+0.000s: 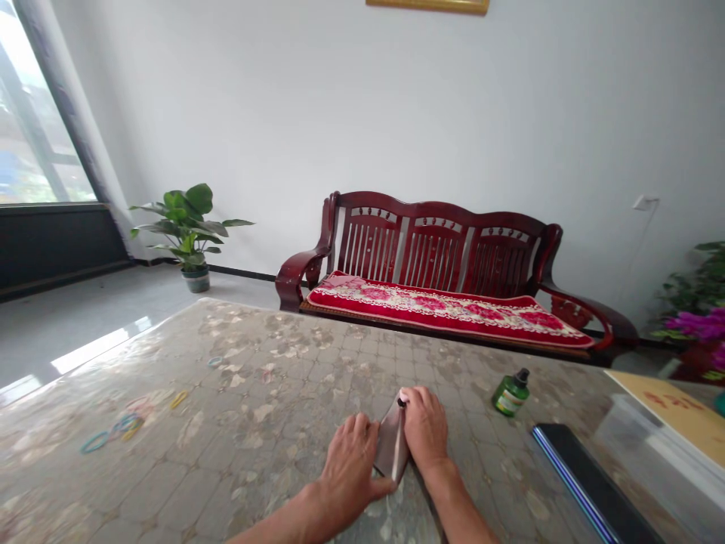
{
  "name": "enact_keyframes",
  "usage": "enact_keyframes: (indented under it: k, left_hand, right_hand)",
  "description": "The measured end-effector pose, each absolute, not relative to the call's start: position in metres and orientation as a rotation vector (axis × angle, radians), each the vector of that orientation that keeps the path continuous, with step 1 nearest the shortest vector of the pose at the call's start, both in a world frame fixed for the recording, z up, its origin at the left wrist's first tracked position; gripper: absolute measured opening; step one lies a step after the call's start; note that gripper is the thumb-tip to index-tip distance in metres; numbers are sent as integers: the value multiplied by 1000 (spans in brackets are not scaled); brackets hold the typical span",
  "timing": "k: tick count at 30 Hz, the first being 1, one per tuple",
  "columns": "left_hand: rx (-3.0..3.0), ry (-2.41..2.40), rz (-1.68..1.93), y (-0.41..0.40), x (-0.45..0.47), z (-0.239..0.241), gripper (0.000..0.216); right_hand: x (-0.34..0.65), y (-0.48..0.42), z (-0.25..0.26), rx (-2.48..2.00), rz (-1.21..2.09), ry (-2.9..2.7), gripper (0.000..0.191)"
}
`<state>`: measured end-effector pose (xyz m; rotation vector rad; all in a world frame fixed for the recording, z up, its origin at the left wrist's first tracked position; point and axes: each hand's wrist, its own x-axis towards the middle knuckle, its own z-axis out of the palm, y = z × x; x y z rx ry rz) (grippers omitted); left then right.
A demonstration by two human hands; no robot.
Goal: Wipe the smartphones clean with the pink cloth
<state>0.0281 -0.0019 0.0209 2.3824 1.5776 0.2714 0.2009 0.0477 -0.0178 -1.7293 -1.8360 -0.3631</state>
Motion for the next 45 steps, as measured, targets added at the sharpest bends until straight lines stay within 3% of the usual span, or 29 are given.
enact_keyframes:
  k: [9, 16, 22, 33, 38, 45]
  left_hand:
    - [2377, 1612, 138, 10, 37, 34, 56]
    - [2203, 1628, -21, 22, 37, 43, 89]
    - [2183, 1551, -20, 26, 32, 42, 94]
    - [2067, 1640, 139, 7, 40, 33, 67]
    - [1898, 1599, 463, 3, 41, 13, 24]
    - [1895, 1633, 743, 13, 35, 15, 16]
  right_hand:
    - [204, 55, -24, -1734, -294, -1737, 20]
    - [221, 62, -26, -1642, 94, -1486, 23]
    - [226, 66, -27, -1628, 212, -1293, 33]
    - [226, 66, -21, -1441, 355, -1136, 29]
    - [228, 67, -23, -1344, 353, -1142, 29]
    - [228, 63, -25, -1339, 318, -1166, 32]
